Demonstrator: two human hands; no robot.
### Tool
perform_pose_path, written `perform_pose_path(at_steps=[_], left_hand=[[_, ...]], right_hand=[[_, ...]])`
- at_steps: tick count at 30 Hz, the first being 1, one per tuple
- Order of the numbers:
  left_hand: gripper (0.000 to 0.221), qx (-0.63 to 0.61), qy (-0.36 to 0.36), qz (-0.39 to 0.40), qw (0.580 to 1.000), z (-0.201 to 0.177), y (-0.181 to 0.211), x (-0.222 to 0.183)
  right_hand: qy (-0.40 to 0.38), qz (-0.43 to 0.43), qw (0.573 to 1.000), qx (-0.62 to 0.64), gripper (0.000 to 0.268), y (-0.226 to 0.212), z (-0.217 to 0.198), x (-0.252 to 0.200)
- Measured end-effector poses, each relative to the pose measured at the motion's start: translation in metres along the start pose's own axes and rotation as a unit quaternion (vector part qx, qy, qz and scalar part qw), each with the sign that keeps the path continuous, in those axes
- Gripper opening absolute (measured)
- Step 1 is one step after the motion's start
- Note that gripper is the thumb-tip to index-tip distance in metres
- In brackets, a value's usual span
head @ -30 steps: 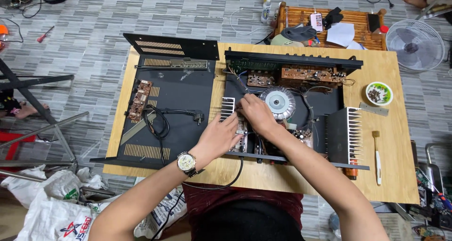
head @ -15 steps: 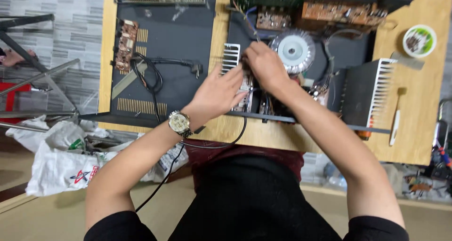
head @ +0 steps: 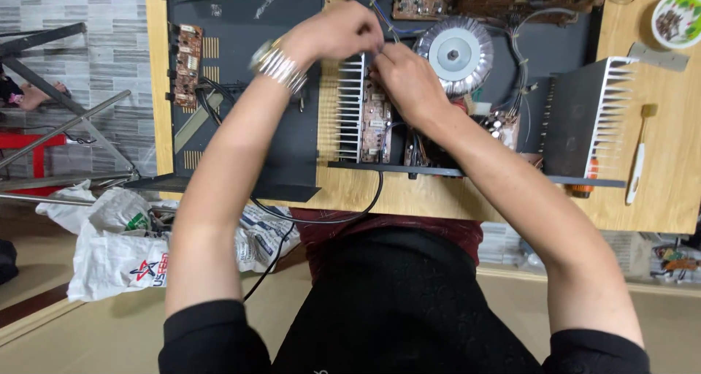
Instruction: Repairing an audio amplifier by connecting internal circuit boards and wiring
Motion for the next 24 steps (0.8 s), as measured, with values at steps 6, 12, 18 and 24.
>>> perform_pose_path(at_steps=[6, 12, 18, 24], left_hand=[[0.028, 0.053, -0.325, -0.137, 0.934, 0.020, -0.001, 0.045], [0.033, 0.009, -0.340, -0.098, 0.935, 0.031, -0.026, 0.058], [0.024, -0.056, -0.284, -0.042, 0.956, 0.055, -0.044, 0.065], [0.041, -0.169, -0.290, -0.115, 0.935, 0.052, -0.048, 0.063]], right_hand=[[0.019, -0.032, 0.998, -0.045, 0.010, -0.004, -0.001, 0.001], [0.045, -0.044, 0.997, -0.039, 0.011, 0.000, 0.003, 0.000], [0.032, -0.026, 0.996, -0.075, 0.025, 0.011, 0.019, -0.002], [0.047, -0.029, 0.995, -0.081, 0.016, 0.009, 0.006, -0.005]])
Point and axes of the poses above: each hand's wrist, its own x-axis towards the middle knuckle, its own z-axis out of the palm, y = z × x, the point moved 6 cm from there along x, towards the middle knuckle, and after that the axes turned 10 degrees about -y, right-handed, at the moved point
